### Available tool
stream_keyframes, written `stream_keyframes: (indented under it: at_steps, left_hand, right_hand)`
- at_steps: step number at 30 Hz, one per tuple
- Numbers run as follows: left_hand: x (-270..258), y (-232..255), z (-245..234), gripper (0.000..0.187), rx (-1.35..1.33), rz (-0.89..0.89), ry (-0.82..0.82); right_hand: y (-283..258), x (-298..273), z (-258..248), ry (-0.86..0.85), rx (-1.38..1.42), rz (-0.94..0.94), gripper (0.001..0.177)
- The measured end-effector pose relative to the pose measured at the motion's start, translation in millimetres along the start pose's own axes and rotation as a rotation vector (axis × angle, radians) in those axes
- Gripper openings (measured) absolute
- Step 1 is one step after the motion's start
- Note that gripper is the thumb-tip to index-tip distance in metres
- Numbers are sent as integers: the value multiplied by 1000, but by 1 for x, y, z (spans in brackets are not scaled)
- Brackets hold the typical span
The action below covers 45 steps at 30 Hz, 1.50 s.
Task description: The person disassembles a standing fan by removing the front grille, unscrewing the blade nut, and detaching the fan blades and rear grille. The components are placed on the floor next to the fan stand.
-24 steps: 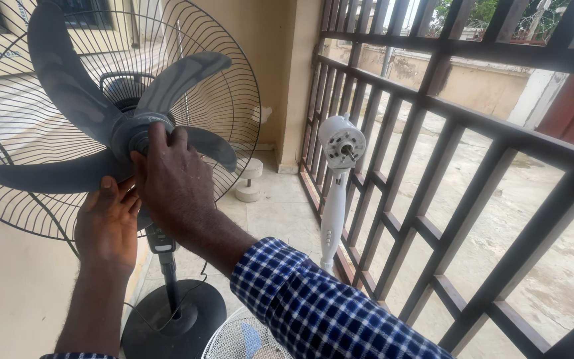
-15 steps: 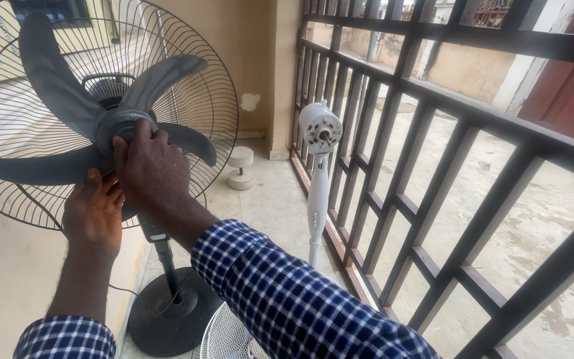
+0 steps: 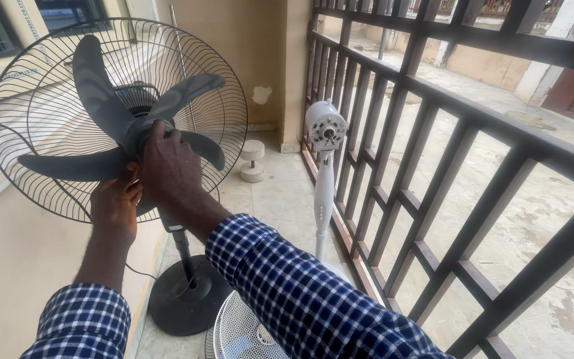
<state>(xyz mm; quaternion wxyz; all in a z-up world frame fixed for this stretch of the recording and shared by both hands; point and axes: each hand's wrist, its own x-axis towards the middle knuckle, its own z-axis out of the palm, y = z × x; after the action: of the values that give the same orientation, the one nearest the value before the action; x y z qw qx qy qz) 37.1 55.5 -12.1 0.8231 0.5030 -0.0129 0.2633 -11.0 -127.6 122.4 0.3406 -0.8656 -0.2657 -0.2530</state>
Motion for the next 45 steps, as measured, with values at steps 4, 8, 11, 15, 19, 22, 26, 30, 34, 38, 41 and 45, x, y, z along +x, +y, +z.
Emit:
stream_keyframes:
  at_steps: [4,8,11,15,19,22,26,30,34,38,41,45]
  left_hand:
    - [-18,25,18,39,113,-36,50]
    - [-35,42,29,39,147,-26,11]
    - [-37,45,33,25,126,-39,63]
    - [-29,37,38,18,134,61,32]
    - [-36,38,45,18,136,75,90]
    - [-43,51,59,22,183,9,183]
    - [-53,63,71,24,222,-37,229]
    - [-53,59,68,26,175,20,194]
    - [-52,57,65,24,199,4,201]
    - [-51,57,67,24,160,43,163]
    - [-49,51,65,24,143,30,182]
    - [-42,46,58,24,188,14,206]
  right_hand:
    - [0,-1,2,-15,32,20,58]
    - [3,0,10,31,137,90,47]
    - [3,2,12,0,228,202,46]
    - [7,9,3,-60,184,172,52]
    - [7,-2,-5,-27,85,35,57]
    - [6,-2,-7,-51,5,-23,54]
    - [9,-2,-4,23,-36,-72,51]
    - [11,0,2,18,106,61,51]
    - [22,9,7,-55,304,233,52]
    - [30,13,3,-100,326,215,56]
    - [29,8,-4,-77,166,111,56]
    - [20,0,-1,30,25,-77,52]
